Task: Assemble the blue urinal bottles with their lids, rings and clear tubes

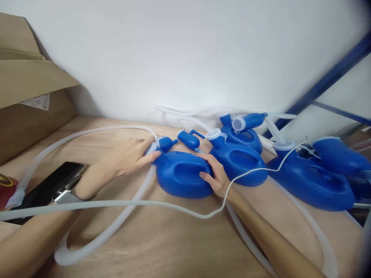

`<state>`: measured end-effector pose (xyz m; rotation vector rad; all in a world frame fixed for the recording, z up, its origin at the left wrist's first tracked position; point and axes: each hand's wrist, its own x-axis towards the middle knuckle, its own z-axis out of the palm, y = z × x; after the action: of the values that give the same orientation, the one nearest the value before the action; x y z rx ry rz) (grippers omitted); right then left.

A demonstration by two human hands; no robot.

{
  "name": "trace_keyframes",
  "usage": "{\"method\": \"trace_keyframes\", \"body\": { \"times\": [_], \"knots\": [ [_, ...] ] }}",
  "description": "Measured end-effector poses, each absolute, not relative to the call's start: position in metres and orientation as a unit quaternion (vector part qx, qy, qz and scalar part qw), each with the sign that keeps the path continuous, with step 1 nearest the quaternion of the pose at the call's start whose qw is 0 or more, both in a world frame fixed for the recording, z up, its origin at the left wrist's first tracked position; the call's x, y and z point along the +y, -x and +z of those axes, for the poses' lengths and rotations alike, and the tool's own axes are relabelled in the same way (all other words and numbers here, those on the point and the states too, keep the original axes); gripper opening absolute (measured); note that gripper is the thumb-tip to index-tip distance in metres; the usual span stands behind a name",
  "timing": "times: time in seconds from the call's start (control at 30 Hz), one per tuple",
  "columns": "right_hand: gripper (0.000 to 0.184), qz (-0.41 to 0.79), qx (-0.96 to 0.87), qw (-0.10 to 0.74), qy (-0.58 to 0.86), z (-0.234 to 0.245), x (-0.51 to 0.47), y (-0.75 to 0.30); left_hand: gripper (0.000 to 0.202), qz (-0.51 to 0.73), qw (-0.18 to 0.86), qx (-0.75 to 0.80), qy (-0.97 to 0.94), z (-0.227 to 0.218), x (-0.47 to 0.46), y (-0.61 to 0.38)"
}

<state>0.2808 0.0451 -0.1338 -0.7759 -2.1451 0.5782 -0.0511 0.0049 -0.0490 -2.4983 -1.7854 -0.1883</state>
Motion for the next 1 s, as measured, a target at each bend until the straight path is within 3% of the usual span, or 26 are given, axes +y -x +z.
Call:
{"method": "trace_keyframes", "body": {
  "times": [0.4,0.73,1.0],
  "knots": [
    [0.045,0.210,-0.839,0.415,0.282,-0.150,0.054,-0.282,0.059,-0.079,-0.043,-0.581,0.809,-0.036,0.004,0.046],
    [0.047,0.237,-0.841,0.386,0.295,-0.141,0.052,-0.283,0.065,-0.105,-0.058,-0.530,0.840,-0.049,0.004,0.061],
    [0.043,0.298,-0.830,0.374,0.287,-0.127,0.052,-0.285,0.085,-0.090,-0.021,-0.484,0.870,-0.051,-0.005,0.063]
  ]
}}
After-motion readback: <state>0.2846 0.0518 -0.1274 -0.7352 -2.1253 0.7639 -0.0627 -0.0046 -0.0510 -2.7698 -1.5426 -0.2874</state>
